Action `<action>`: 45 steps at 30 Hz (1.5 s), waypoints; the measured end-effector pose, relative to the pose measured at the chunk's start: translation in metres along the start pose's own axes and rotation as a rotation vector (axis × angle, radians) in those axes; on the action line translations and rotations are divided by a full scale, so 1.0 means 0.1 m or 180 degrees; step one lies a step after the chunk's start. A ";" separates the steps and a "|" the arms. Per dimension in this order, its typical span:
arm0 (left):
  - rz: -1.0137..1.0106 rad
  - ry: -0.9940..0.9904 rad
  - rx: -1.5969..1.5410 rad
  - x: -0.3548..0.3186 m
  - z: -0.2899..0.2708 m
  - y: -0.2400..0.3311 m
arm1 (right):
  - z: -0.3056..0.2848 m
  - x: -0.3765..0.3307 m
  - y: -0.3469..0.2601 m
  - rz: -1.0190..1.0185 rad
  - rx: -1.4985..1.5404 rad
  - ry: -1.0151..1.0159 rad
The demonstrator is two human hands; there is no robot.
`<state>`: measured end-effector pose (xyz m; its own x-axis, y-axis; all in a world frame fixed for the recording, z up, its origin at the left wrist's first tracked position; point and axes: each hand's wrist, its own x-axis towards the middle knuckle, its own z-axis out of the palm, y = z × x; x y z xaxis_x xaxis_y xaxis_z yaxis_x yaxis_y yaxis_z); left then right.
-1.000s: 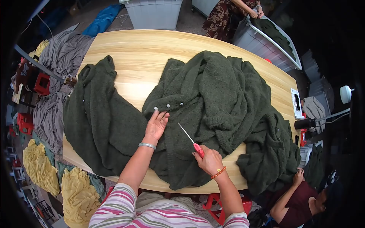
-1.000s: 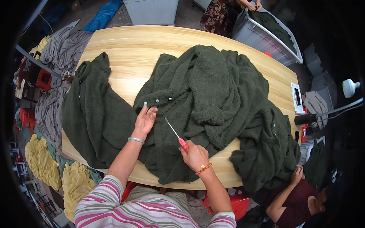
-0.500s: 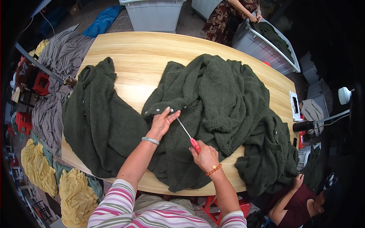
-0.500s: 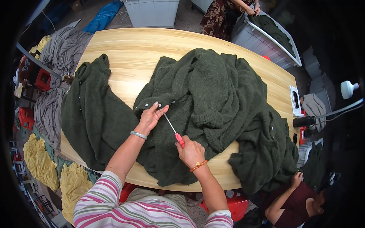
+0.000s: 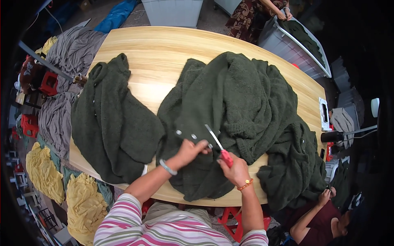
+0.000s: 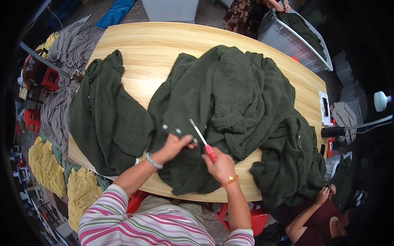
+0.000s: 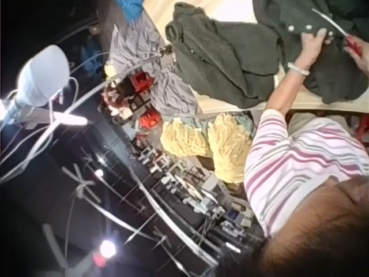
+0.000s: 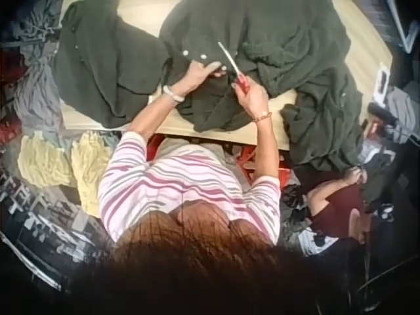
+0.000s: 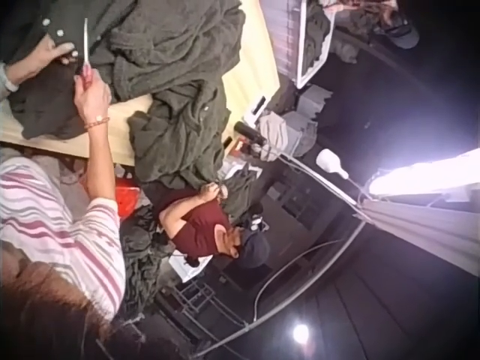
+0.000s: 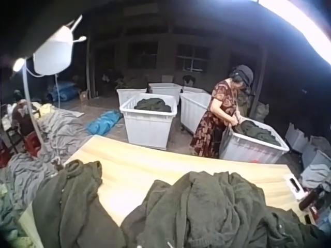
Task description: Trimming loose threads from green knitted sweaters using scissors at a workbench.
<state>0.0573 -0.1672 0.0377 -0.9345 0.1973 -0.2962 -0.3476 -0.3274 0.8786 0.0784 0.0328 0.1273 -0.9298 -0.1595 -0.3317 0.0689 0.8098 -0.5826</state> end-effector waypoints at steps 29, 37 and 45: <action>-0.0790 0.1095 -0.1658 -0.40 -0.10 -0.17 | -0.16 -1.12 0.72 0.0061 0.0497 0.0118; -0.0134 0.1428 -0.0472 -0.08 -0.06 -0.39 | -0.14 -1.25 0.64 -0.0006 -0.0046 -0.0113; 0.0312 0.1057 0.0442 -0.44 0.19 -0.35 | -0.25 -1.26 0.34 0.0034 -0.0381 -0.0184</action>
<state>0.1124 -0.1470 0.0270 -0.9446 -0.1469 -0.2935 -0.2629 -0.1969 0.9445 0.1890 0.0945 0.1674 -0.9066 -0.1799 -0.3818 0.0319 0.8728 -0.4871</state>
